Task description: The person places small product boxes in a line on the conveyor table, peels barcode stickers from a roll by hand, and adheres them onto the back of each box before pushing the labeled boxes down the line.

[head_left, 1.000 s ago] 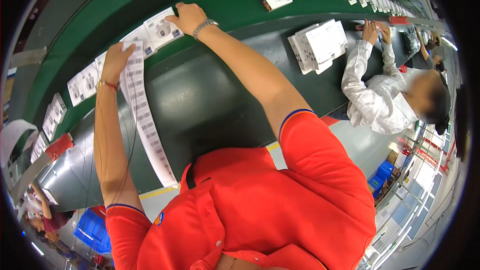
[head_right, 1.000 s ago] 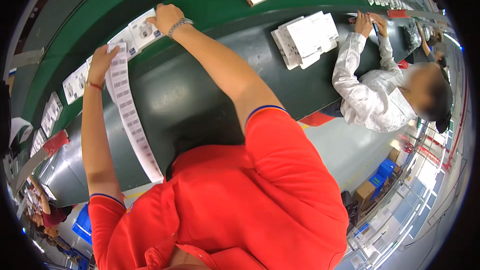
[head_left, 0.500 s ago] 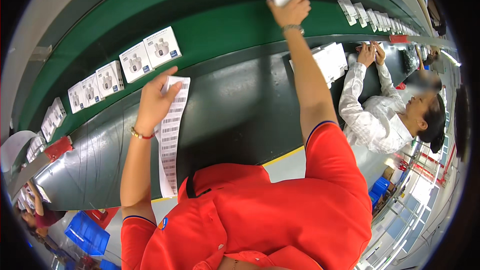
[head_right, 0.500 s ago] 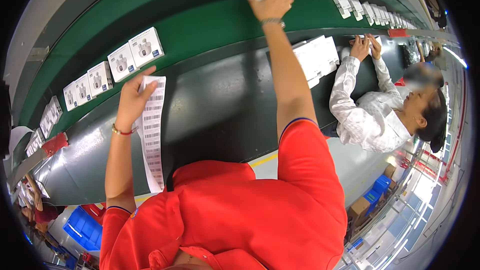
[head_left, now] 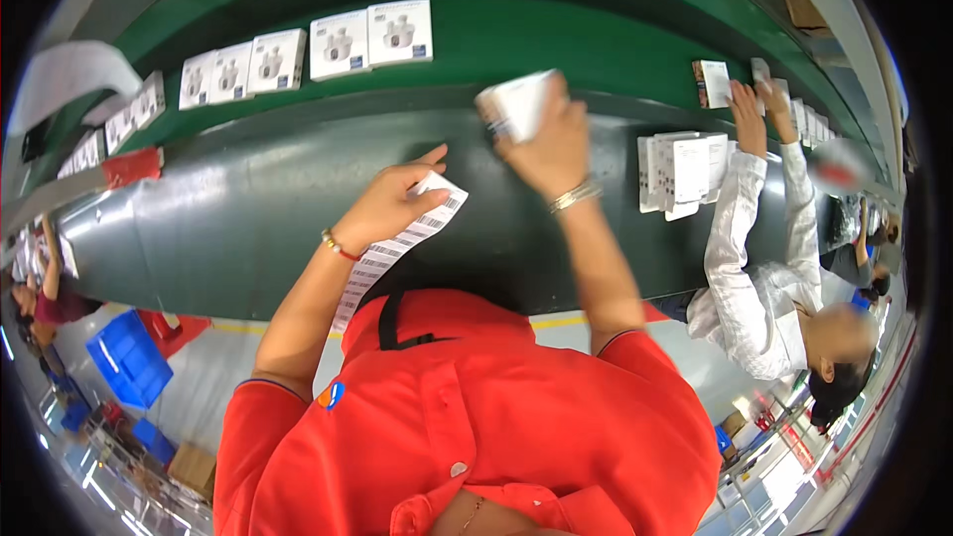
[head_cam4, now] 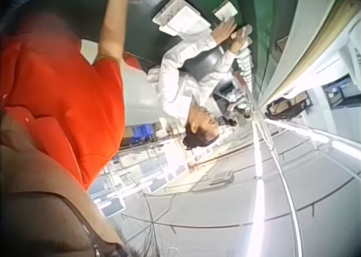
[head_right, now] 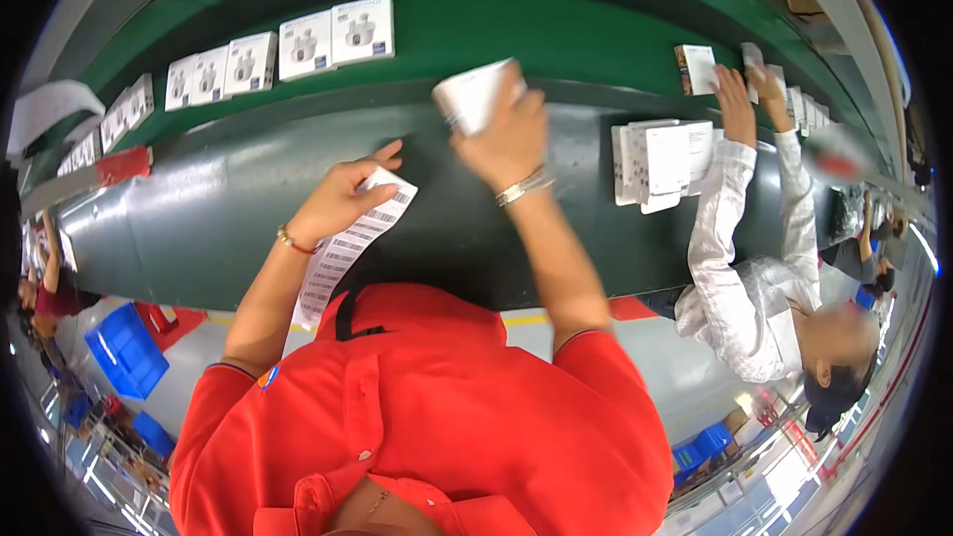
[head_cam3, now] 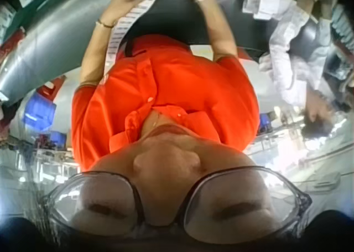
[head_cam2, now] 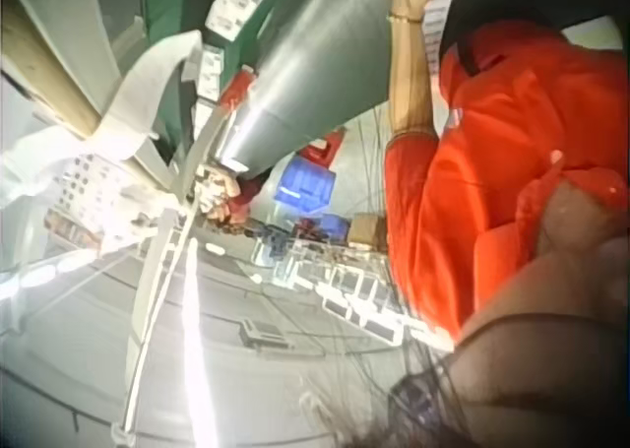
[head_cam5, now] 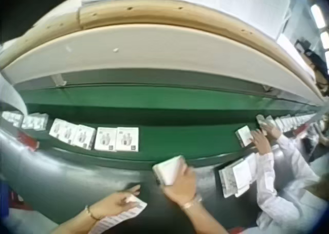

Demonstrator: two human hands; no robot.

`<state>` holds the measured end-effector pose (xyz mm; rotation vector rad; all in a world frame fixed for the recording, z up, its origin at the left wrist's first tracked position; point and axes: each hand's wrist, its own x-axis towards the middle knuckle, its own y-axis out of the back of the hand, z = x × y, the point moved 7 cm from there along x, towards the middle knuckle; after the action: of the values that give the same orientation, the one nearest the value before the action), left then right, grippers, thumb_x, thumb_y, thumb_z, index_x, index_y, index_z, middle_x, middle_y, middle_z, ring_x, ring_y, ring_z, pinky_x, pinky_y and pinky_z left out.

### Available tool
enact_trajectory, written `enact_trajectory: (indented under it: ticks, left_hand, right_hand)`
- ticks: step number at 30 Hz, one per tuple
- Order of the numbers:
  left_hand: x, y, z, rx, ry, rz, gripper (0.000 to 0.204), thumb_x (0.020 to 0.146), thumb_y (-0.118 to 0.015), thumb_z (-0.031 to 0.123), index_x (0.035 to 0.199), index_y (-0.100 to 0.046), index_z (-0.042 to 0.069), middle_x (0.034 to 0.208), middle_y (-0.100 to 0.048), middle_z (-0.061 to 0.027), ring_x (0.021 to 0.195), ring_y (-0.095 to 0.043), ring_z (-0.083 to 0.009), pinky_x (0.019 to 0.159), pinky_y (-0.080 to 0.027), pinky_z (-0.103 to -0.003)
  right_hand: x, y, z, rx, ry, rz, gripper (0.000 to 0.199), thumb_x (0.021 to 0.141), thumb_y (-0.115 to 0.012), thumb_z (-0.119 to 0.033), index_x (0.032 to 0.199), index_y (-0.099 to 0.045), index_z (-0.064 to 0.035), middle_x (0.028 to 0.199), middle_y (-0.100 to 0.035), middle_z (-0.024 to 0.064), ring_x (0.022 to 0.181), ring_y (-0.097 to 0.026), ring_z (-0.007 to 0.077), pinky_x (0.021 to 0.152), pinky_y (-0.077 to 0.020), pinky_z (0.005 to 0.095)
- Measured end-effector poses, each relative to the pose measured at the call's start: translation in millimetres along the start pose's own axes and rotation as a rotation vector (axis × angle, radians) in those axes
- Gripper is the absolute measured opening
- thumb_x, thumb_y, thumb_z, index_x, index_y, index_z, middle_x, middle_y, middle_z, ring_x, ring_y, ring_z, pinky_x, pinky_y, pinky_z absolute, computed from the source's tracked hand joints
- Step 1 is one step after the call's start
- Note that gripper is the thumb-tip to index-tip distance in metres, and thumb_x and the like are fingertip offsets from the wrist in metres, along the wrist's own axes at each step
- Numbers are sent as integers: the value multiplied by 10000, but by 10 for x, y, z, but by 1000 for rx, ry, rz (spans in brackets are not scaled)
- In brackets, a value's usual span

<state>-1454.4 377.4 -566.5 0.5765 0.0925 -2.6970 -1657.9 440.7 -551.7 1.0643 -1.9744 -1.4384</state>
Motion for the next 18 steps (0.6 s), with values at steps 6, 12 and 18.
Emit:
enact_trajectory:
  ticks: [6, 12, 18]
  left_hand:
    - [-105, -115, -442, -227, 68, 117, 193, 850, -625, 97, 1001, -626, -23, 1449, -310, -196, 1262, -412, -202, 945, -380, -285]
    - [108, -110, -348, -39, 81, 94, 270, 868, -619, 178, 1004, -624, -55, 1425, -362, -176, 1168, -500, -171, 897, -406, -252]
    - [107, 28, -89, 167, 44, 251, 258, 843, -669, 227, 908, -678, -23, 864, -677, -54, 690, -535, -32, 618, -447, -208]
  right_hand:
    - [-462, -143, -263, 309, -72, 144, 1014, 603, -788, -337, 1369, -229, 23, 1030, -484, 298, 913, -478, 412, 810, -415, 450]
    - [-636, -503, 334, -4, -55, 309, 897, 749, -638, -563, 1355, -331, 21, 1267, -381, 325, 1092, -439, 459, 912, -377, 486]
    - [-838, -432, -258, 1015, -31, -24, 372, 805, -696, -100, 1130, -558, 18, 1019, -629, 90, 907, -601, 150, 800, -470, 270]
